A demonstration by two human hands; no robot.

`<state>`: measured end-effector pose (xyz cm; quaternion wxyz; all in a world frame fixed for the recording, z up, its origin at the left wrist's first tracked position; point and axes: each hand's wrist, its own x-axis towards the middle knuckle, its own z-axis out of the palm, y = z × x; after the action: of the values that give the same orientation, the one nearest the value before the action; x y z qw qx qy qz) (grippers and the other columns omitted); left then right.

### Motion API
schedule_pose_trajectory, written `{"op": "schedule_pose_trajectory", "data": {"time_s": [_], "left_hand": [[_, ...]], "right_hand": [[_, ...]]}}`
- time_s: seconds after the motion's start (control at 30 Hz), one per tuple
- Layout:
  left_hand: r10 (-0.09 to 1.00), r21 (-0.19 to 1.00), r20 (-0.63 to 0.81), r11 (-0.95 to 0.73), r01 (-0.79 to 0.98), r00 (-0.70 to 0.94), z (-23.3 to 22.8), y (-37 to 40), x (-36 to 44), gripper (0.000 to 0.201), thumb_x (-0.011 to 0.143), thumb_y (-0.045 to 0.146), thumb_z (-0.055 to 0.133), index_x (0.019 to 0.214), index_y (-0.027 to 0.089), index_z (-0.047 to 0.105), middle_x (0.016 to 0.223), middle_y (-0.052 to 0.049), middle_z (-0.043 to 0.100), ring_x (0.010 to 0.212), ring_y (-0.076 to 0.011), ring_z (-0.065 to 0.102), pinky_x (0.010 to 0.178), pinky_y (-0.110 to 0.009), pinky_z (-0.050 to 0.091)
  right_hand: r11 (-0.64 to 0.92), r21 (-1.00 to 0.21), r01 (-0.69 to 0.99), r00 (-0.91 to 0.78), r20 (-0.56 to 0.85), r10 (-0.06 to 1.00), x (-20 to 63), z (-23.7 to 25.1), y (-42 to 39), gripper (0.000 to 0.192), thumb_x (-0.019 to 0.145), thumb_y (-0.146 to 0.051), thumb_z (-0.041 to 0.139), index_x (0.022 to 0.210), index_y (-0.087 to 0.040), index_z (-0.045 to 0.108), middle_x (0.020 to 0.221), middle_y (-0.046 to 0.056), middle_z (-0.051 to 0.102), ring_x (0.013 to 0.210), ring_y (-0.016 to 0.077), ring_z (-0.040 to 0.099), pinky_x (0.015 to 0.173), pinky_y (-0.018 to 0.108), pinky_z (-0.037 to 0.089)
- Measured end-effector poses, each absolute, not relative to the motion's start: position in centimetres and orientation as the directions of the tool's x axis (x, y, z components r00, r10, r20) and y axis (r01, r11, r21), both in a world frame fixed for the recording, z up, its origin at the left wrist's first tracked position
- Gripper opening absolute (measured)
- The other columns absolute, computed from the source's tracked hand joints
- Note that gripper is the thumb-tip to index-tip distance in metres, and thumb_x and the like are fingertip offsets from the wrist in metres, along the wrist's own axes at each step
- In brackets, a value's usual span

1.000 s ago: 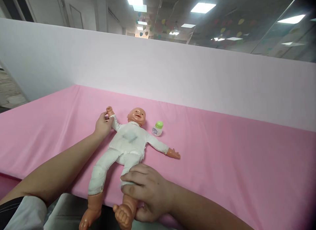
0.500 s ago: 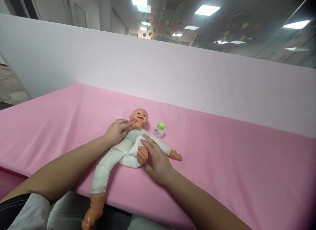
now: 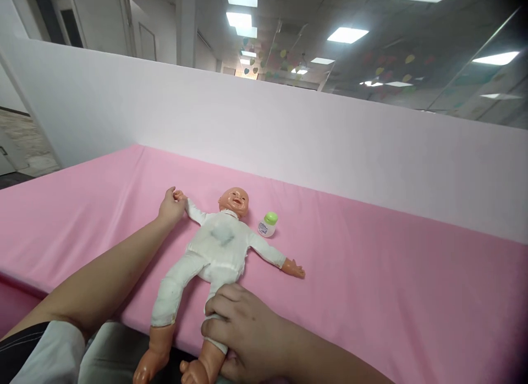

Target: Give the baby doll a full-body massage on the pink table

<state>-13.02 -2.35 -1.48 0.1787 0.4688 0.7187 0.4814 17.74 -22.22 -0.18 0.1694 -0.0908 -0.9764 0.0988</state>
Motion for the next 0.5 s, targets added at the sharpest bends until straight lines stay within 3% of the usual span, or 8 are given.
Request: {"op": "schedule_pose_trajectory", "data": {"time_s": [0.1, 0.2, 0.27, 0.33, 0.4, 0.5], "left_hand": [[0.87, 0.779, 0.22, 0.117, 0.617, -0.442, -1.3, -2.4, -13.9, 0.064, 0.09, 0.033, 0.064, 0.151, 0.017, 0.055, 0.146, -0.018, 0.063, 0.133, -0.0361, 0.061, 0.112, -0.048, 0.048], [0.882, 0.7, 0.227, 0.146, 0.699, -0.412, -1.0, -2.6, -14.2, 0.056, 0.088, 0.033, 0.064, 0.141, 0.015, 0.064, 0.146, -0.021, 0.062, 0.138, -0.0397, 0.056, 0.117, -0.052, 0.043], [0.878, 0.657, 0.24, 0.166, 0.735, -0.413, -0.7, -2.9, -13.9, 0.055, 0.088, 0.035, 0.063, 0.14, 0.016, 0.066, 0.151, -0.021, 0.057, 0.144, -0.0423, 0.048, 0.121, -0.057, 0.037], [0.864, 0.596, 0.318, 0.139, 0.791, -0.391, -0.1, -3.8, -13.1, 0.054, 0.09, 0.037, 0.061, 0.141, 0.019, 0.066, 0.158, -0.018, 0.051, 0.149, -0.0422, 0.042, 0.124, -0.058, 0.031], [0.851, 0.522, 0.433, 0.033, 0.852, -0.298, 0.7, -5.1, -11.7, 0.048, 0.093, 0.038, 0.057, 0.137, 0.021, 0.069, 0.154, -0.015, 0.054, 0.146, -0.0382, 0.046, 0.123, -0.053, 0.035], [0.893, 0.51, 0.439, -0.154, 0.846, -0.102, 1.7, -7.4, -9.1, 0.034, 0.097, 0.041, 0.052, 0.109, 0.022, 0.077, 0.117, -0.01, 0.075, 0.112, -0.0308, 0.068, 0.105, -0.044, 0.05]], "right_hand": [[0.946, -0.307, 0.102, -0.912, 0.352, 0.212, 17.8, -0.2, -21.9, 0.046, 0.08, -0.055, 0.075, 0.112, -0.023, 0.067, 0.114, 0.007, 0.068, 0.096, 0.0244, 0.061, 0.089, 0.042, 0.05], [0.896, -0.444, 0.018, -0.844, 0.474, 0.252, 18.1, 0.0, -21.1, 0.045, 0.082, -0.055, 0.076, 0.112, -0.023, 0.066, 0.106, 0.006, 0.071, 0.091, 0.0211, 0.063, 0.088, 0.038, 0.051], [0.845, -0.528, 0.081, -0.742, 0.535, 0.405, 18.6, 0.2, -20.2, 0.029, 0.087, -0.045, 0.074, 0.103, -0.023, 0.065, 0.094, 0.003, 0.07, 0.084, 0.0189, 0.062, 0.081, 0.034, 0.05], [0.753, -0.607, 0.254, -0.611, 0.503, 0.611, 19.2, 0.5, -19.0, 0.014, 0.09, -0.035, 0.07, 0.09, -0.022, 0.063, 0.083, 0.001, 0.066, 0.076, 0.0171, 0.06, 0.073, 0.031, 0.048], [0.611, -0.655, 0.444, -0.505, 0.381, 0.775, 20.0, 0.7, -17.6, 0.02, 0.093, -0.032, 0.068, 0.078, -0.022, 0.059, 0.077, 0.0, 0.064, 0.071, 0.0157, 0.058, 0.067, 0.029, 0.044], [0.429, -0.65, 0.627, -0.411, 0.19, 0.891, 20.8, 0.5, -15.8, 0.036, 0.099, -0.046, 0.065, 0.073, -0.022, 0.056, 0.071, -0.001, 0.064, 0.066, 0.0159, 0.058, 0.062, 0.029, 0.04]]}}
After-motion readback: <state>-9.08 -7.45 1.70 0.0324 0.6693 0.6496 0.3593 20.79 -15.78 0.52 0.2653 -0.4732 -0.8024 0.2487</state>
